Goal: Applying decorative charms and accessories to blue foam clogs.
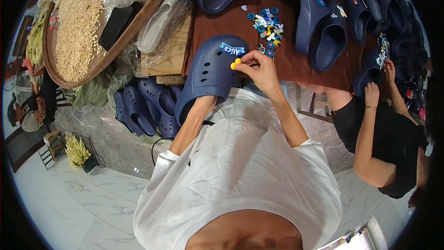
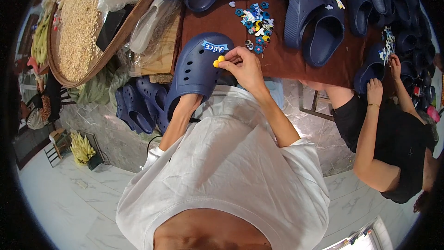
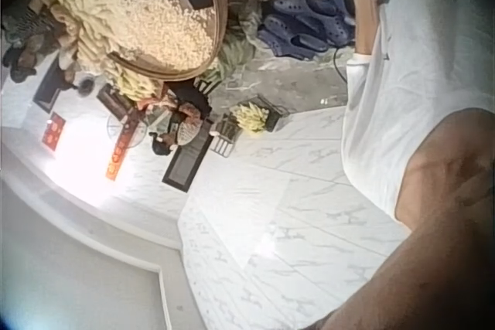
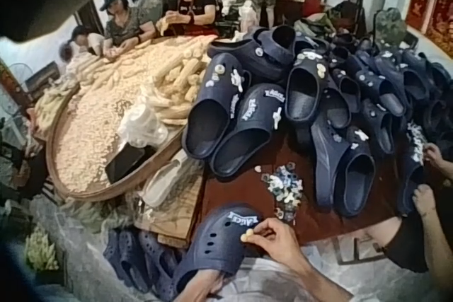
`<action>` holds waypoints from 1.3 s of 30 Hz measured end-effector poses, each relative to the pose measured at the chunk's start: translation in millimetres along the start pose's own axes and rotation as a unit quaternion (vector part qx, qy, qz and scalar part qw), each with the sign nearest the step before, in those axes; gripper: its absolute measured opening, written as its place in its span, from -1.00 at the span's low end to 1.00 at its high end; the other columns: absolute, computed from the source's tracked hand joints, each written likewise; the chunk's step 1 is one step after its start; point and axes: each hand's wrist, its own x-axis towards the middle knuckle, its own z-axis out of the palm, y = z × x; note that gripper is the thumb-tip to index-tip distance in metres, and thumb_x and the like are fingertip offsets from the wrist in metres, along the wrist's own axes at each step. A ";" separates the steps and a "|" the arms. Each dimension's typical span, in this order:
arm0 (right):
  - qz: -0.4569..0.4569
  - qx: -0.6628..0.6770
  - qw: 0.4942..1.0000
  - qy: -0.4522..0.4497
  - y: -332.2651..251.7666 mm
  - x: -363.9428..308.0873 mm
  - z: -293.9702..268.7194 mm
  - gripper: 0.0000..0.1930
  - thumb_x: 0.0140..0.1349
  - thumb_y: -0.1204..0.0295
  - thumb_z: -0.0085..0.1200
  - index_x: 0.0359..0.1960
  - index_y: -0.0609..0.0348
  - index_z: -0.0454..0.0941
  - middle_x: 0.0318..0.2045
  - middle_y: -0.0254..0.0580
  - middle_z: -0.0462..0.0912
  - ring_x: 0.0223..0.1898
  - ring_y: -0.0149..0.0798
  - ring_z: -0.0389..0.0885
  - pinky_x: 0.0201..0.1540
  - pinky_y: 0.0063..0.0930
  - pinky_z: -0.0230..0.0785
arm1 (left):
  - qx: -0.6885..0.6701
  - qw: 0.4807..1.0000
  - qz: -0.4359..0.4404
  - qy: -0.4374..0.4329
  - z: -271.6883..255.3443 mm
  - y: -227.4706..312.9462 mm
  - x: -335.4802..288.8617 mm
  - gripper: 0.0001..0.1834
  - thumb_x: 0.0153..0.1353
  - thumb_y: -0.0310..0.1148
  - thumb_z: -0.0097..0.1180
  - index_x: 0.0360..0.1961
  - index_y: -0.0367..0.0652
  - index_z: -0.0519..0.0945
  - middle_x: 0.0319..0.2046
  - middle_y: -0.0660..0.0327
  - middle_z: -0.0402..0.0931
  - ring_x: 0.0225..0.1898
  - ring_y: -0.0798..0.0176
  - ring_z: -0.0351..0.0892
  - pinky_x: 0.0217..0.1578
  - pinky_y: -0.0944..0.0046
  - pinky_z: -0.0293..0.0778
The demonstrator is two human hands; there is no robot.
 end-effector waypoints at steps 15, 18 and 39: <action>-0.036 -0.049 0.998 0.022 -10.6 4.9 -1.2 -0.80 0.07 0.46 0.35 -0.36 0.28 0.58 -0.42 -0.28 0.62 -0.42 -0.49 0.60 -0.33 -0.60 0.49 | 0.015 0.999 0.033 0.028 2.7 -5.1 10.4 -0.71 0.36 -0.47 -0.11 0.06 -0.26 0.49 -0.08 0.12 0.56 -0.07 0.18 0.56 -0.04 0.22 0.52; -0.036 -0.045 0.998 0.027 -8.4 6.8 1.0 -0.79 0.09 0.44 0.34 -0.35 0.27 0.56 -0.42 -0.28 0.62 -0.42 -0.49 0.59 -0.33 -0.61 0.49 | 0.017 0.999 0.036 0.029 6.7 -12.7 13.7 -0.71 0.35 -0.47 -0.11 0.06 -0.26 0.49 -0.09 0.12 0.56 -0.07 0.18 0.56 -0.04 0.22 0.52; -0.204 -0.250 0.935 0.145 -2.3 16.0 17.2 -0.89 0.32 0.45 -0.01 -0.25 0.24 0.40 -0.36 0.05 0.57 -0.30 0.12 0.57 -0.26 -0.09 0.40 | 0.039 0.998 0.046 0.036 5.5 -11.7 12.3 -0.71 0.35 -0.47 -0.11 0.05 -0.26 0.50 -0.10 0.13 0.56 -0.09 0.19 0.56 -0.06 0.24 0.52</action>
